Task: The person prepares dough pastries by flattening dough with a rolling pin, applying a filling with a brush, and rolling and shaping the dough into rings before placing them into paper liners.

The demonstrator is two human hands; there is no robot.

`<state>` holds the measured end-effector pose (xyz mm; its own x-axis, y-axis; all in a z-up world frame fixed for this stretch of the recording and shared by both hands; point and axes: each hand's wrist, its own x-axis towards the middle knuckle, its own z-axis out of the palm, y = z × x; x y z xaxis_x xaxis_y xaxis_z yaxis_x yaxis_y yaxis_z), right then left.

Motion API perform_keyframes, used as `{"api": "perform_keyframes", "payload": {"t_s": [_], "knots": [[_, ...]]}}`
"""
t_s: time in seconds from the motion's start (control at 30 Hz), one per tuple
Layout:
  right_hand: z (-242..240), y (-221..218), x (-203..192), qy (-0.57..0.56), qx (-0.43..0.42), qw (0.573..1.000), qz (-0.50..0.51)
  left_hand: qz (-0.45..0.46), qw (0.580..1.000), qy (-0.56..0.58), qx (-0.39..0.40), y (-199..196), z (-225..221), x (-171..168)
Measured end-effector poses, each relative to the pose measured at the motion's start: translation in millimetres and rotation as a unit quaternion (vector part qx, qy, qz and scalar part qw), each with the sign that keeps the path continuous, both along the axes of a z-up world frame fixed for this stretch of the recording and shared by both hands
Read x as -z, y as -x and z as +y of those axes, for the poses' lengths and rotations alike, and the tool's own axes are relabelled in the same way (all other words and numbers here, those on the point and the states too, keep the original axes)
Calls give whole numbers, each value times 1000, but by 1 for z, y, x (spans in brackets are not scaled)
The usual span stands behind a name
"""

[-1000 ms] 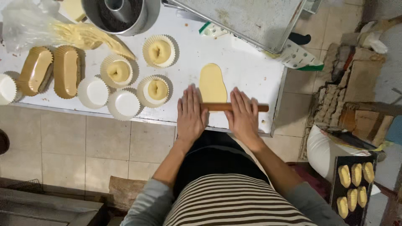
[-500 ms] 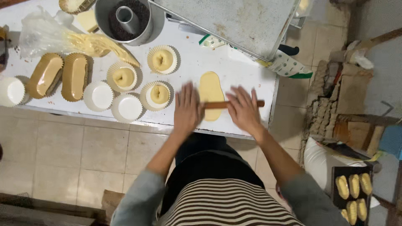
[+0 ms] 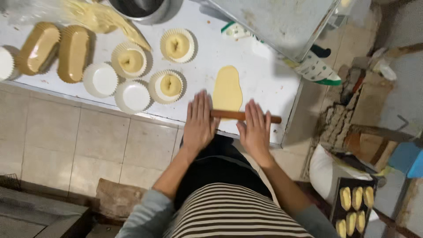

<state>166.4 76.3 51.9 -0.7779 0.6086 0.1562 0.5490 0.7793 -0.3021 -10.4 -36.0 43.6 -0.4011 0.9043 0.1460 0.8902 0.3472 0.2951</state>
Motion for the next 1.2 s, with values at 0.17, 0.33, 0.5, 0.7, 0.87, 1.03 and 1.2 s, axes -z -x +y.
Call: {"api": "perform_keyframes", "payload": {"t_s": [0.17, 0.33, 0.5, 0.7, 0.87, 1.03, 1.2], "knots": [[-15, -36, 19, 2, -4, 1000, 17, 59, 996, -6, 65, -17, -50, 34], [33, -32, 37, 63, -26, 997, 45, 39, 995, 2, 87, 10, -24, 12], [75, 27, 39, 8, 13, 999, 32, -20, 1000, -7, -18, 20, 54, 0], [144, 75, 59, -130, 12, 989, 67, -15, 980, 199, -4, 78, 148, 7], [186, 95, 82, -163, -63, 982, 77, 8, 994, 106, -2, 104, 187, 31], [122, 73, 28, -89, -30, 989, 115, 43, 998, -30, -30, 73, 139, 31], [125, 72, 29, -20, -53, 998, -11, -14, 1000, 15, -6, 76, 137, 29]]}}
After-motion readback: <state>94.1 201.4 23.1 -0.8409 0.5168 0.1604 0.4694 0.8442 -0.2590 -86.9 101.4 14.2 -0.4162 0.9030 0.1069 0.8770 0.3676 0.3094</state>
